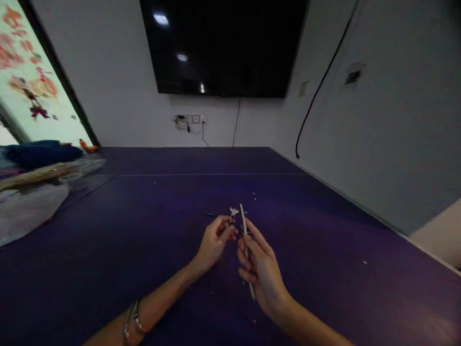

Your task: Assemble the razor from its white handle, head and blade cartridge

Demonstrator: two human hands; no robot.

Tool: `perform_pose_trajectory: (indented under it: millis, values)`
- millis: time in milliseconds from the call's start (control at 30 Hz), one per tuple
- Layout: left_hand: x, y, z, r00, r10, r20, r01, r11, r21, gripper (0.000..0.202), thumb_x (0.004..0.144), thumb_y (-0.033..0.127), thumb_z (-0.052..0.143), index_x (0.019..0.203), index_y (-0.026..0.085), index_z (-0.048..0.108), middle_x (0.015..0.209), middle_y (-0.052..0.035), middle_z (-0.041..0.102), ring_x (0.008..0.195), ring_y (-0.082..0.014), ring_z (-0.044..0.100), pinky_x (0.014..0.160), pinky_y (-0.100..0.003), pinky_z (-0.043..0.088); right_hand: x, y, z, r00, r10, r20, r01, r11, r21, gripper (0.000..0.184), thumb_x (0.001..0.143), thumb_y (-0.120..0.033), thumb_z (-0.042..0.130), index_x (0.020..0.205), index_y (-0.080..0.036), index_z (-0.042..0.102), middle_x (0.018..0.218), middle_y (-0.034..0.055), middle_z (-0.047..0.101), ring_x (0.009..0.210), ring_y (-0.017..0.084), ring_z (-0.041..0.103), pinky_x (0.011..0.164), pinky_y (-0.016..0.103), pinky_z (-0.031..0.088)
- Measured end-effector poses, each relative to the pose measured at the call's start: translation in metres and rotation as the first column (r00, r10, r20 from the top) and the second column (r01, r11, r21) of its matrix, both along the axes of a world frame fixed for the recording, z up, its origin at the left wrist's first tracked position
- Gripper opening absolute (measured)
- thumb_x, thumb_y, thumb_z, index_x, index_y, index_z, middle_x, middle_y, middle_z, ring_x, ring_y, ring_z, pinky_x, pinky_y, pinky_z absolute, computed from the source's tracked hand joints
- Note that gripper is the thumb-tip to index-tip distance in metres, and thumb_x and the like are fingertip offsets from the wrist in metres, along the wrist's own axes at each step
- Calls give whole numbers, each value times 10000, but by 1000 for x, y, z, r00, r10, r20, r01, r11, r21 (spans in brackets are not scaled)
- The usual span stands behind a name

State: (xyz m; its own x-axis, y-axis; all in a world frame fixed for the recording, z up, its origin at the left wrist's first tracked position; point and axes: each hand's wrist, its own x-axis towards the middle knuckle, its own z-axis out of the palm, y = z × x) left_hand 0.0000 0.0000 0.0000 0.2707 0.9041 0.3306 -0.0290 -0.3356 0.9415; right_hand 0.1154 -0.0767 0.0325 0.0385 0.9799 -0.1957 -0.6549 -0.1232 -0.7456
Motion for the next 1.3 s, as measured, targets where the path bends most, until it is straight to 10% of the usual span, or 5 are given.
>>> perform_pose_trajectory:
  millis: [1300]
  values:
    - [2, 3, -3, 995, 10, 103, 2, 993, -115, 193, 760, 293, 621, 882, 160, 551, 701, -4, 638, 635, -141, 618, 589, -238, 444, -19, -13, -3, 999, 9, -41, -11, 999, -34, 568, 731, -338, 639, 1269, -302, 460, 622, -65, 457, 404, 31, 297, 345, 146, 162]
